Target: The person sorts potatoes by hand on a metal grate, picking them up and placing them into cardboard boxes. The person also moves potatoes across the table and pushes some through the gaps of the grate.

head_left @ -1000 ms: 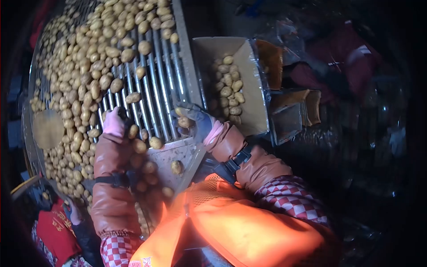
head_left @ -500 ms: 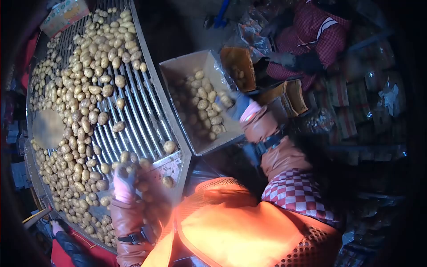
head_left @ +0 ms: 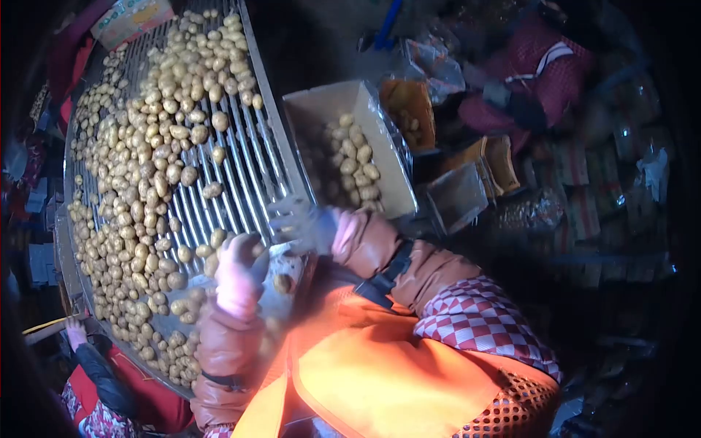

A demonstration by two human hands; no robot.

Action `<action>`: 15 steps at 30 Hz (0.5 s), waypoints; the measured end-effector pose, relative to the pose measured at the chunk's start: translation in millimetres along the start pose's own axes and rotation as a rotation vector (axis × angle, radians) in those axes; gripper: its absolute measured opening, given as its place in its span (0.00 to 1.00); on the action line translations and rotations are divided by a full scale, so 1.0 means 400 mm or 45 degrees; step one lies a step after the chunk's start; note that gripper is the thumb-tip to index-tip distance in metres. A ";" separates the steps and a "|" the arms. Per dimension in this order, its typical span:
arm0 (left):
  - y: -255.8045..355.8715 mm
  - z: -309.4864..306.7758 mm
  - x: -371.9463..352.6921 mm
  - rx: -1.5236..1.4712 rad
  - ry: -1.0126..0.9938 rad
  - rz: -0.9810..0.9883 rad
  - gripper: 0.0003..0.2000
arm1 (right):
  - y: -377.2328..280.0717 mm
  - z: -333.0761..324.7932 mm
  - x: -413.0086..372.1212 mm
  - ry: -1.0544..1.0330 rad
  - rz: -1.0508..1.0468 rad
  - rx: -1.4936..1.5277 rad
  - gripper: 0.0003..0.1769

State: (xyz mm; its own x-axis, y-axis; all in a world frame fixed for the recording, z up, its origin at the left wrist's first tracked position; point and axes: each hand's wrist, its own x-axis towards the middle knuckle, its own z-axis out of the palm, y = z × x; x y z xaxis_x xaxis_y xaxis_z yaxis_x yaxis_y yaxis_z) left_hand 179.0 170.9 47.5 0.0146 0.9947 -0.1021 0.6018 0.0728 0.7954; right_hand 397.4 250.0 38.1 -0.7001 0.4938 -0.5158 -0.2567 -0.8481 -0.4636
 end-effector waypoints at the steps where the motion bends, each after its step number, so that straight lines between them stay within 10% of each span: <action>1: 0.060 0.015 -0.014 -0.045 -0.068 0.007 0.24 | 0.076 0.017 0.001 -0.148 -0.060 0.226 0.30; 4: 0.165 0.017 -0.050 0.151 -0.228 0.161 0.23 | 0.256 -0.054 0.054 -0.118 -0.173 0.224 0.27; 5: 0.179 0.015 -0.058 -0.050 -0.269 0.020 0.24 | 0.200 -0.020 -0.015 -0.260 0.172 0.674 0.23; 6: 0.194 0.014 -0.065 -0.255 -0.300 -0.125 0.24 | 0.111 0.112 -0.123 -0.181 -0.043 0.552 0.19; 8: 0.182 0.046 -0.081 -0.726 -0.091 -0.158 0.23 | 0.223 -0.135 -0.016 -0.050 -0.056 0.620 0.19; 9: 0.189 0.035 -0.092 -0.650 -0.132 -0.245 0.22 | 0.156 -0.057 -0.128 0.349 -0.320 -0.013 0.18; 10: 0.181 0.008 -0.111 -0.572 -0.143 -0.349 0.20 | 0.138 -0.139 -0.170 0.459 -0.249 0.391 0.13; 12: 0.129 -0.024 -0.173 -0.377 -0.142 -0.290 0.18 | 0.056 -0.160 -0.361 0.169 -0.667 1.038 0.09; 13: 0.106 -0.034 -0.206 -0.225 -0.067 -0.244 0.17 | -0.006 -0.157 -0.436 -0.535 -0.502 0.990 0.16; 15: 0.091 -0.061 -0.298 -0.223 -0.014 -0.370 0.16 | 0.008 -0.441 -0.589 -0.131 -0.842 0.887 0.19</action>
State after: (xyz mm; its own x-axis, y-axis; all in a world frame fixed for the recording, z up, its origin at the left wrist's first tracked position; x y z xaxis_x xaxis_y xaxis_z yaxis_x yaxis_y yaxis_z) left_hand 179.7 56.6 103.5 -0.1283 0.9296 -0.3456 0.4356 0.3659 0.8224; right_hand 679.1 165.1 31.1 -0.3182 0.9214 -0.2232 -0.9346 -0.3444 -0.0891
